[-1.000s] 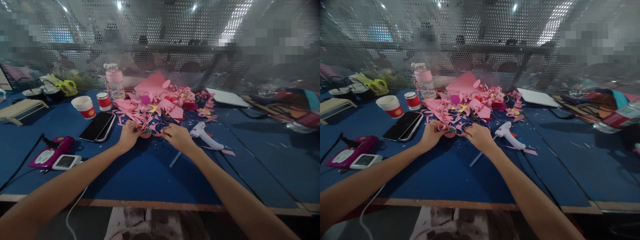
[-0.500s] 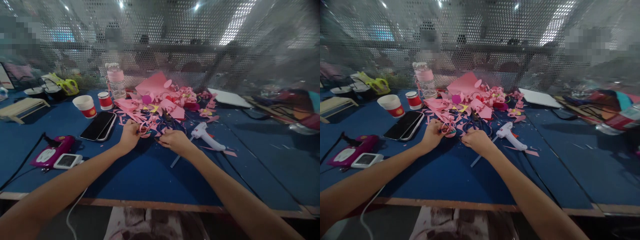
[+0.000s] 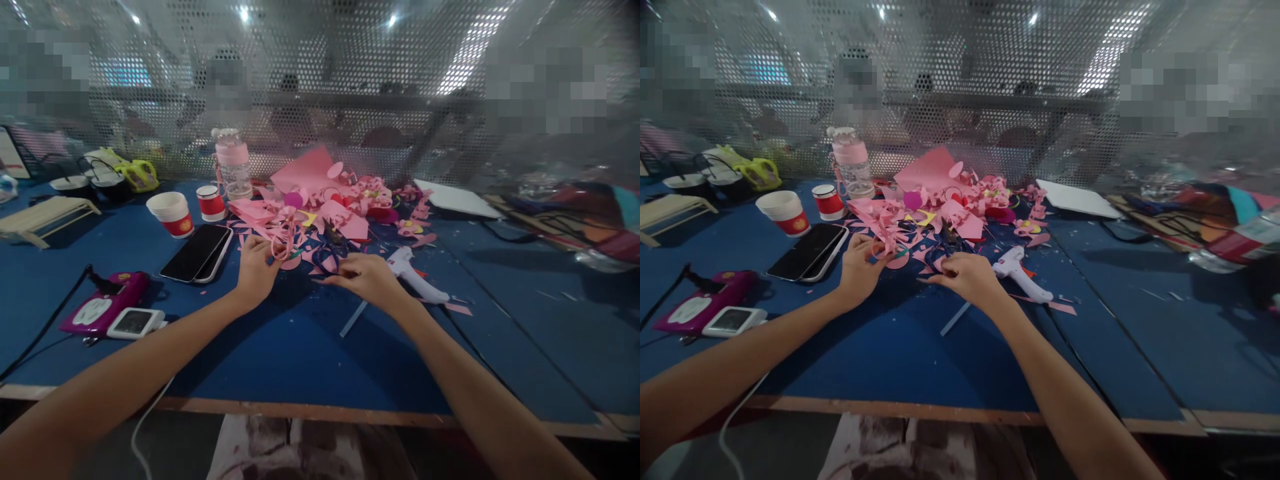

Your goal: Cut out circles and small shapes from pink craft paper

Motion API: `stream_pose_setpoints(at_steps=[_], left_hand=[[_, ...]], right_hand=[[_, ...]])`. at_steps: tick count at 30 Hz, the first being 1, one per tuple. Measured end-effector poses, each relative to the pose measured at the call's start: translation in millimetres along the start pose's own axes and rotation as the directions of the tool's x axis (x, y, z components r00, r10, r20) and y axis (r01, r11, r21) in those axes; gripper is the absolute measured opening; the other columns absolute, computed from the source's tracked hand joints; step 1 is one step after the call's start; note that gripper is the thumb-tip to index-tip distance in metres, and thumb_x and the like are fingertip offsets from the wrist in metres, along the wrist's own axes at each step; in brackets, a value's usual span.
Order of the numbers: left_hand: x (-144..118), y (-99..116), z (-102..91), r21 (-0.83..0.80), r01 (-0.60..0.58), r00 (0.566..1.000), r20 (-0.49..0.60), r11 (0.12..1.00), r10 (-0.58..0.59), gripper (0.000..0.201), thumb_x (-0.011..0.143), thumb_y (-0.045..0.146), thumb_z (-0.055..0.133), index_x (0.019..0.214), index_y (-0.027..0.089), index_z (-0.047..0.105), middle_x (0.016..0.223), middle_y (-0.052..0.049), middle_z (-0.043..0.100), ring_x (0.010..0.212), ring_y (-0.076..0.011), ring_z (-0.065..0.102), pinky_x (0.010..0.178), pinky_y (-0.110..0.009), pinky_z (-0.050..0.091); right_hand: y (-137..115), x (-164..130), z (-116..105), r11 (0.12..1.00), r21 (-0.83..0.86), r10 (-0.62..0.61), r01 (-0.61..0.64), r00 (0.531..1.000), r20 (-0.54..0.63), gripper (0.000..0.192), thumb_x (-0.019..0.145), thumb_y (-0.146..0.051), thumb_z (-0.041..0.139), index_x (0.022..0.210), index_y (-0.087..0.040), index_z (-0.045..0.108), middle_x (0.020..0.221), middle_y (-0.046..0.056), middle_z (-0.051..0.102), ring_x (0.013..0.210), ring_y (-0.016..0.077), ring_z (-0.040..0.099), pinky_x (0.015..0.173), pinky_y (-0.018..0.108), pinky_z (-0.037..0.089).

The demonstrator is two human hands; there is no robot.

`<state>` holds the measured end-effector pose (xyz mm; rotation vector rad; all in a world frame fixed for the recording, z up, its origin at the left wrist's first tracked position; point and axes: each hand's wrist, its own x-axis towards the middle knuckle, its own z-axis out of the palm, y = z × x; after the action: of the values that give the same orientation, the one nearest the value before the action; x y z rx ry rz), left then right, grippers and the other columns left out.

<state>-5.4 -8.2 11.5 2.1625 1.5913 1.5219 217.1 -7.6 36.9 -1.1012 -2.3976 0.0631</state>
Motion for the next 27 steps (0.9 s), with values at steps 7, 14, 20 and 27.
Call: stream_pose_setpoints(at_steps=[7, 14, 20, 27], left_hand=[[0.0, 4.4, 2.8, -0.272, 0.255, 0.966, 0.037, 0.928, -0.255, 0.007, 0.066, 0.023, 0.066, 0.068, 0.017, 0.064, 0.073, -0.001, 0.06, 0.073, -0.0141, 0.056, 0.069, -0.026, 0.045], [1.6, 11.3, 6.5, -0.649, 0.467, 0.881, 0.281, 0.601, -0.381, 0.02, 0.059, 0.028, 0.071, 0.072, 0.014, 0.064, 0.074, -0.002, 0.068, 0.075, -0.0169, 0.063, 0.07, -0.028, 0.05], [1.0, 11.2, 9.2, -0.736, 0.625, 0.749, 0.473, 0.258, -0.464, 0.029, 0.052, 0.024, 0.075, 0.074, 0.015, 0.058, 0.075, -0.003, 0.068, 0.079, -0.0201, 0.066, 0.071, -0.031, 0.052], [5.1, 19.2, 2.3, -0.696, 0.717, 0.613, 0.6, 0.044, -0.514, 0.015, 0.063, 0.007, 0.064, 0.069, 0.016, 0.054, 0.075, -0.002, 0.069, 0.082, -0.0199, 0.066, 0.074, -0.029, 0.053]], right_hand=[[-11.1, 1.2, 7.0, 0.988, -0.08, 0.118, -0.131, 0.981, -0.152, 0.047, 0.086, -0.042, 0.038, 0.047, -0.017, 0.041, 0.047, -0.001, 0.041, 0.047, 0.009, 0.039, 0.048, 0.021, 0.025], [-20.0, -0.1, 8.9, 0.985, -0.139, 0.075, -0.106, 0.975, -0.21, 0.047, 0.091, -0.037, 0.025, 0.052, -0.018, 0.042, 0.05, 0.001, 0.042, 0.051, 0.0118, 0.042, 0.051, 0.023, 0.027], [-20.7, -2.4, 11.3, 0.992, -0.108, 0.035, -0.064, 0.968, -0.247, 0.044, 0.092, -0.032, 0.022, 0.059, -0.017, 0.046, 0.057, 0.003, 0.048, 0.056, 0.0134, 0.045, 0.054, 0.024, 0.031], [-16.5, -4.3, 7.6, 0.997, -0.046, 0.042, -0.056, 0.961, -0.273, 0.046, 0.091, -0.034, 0.024, 0.05, -0.019, 0.039, 0.05, 0.002, 0.043, 0.051, 0.0123, 0.043, 0.052, 0.024, 0.031]])
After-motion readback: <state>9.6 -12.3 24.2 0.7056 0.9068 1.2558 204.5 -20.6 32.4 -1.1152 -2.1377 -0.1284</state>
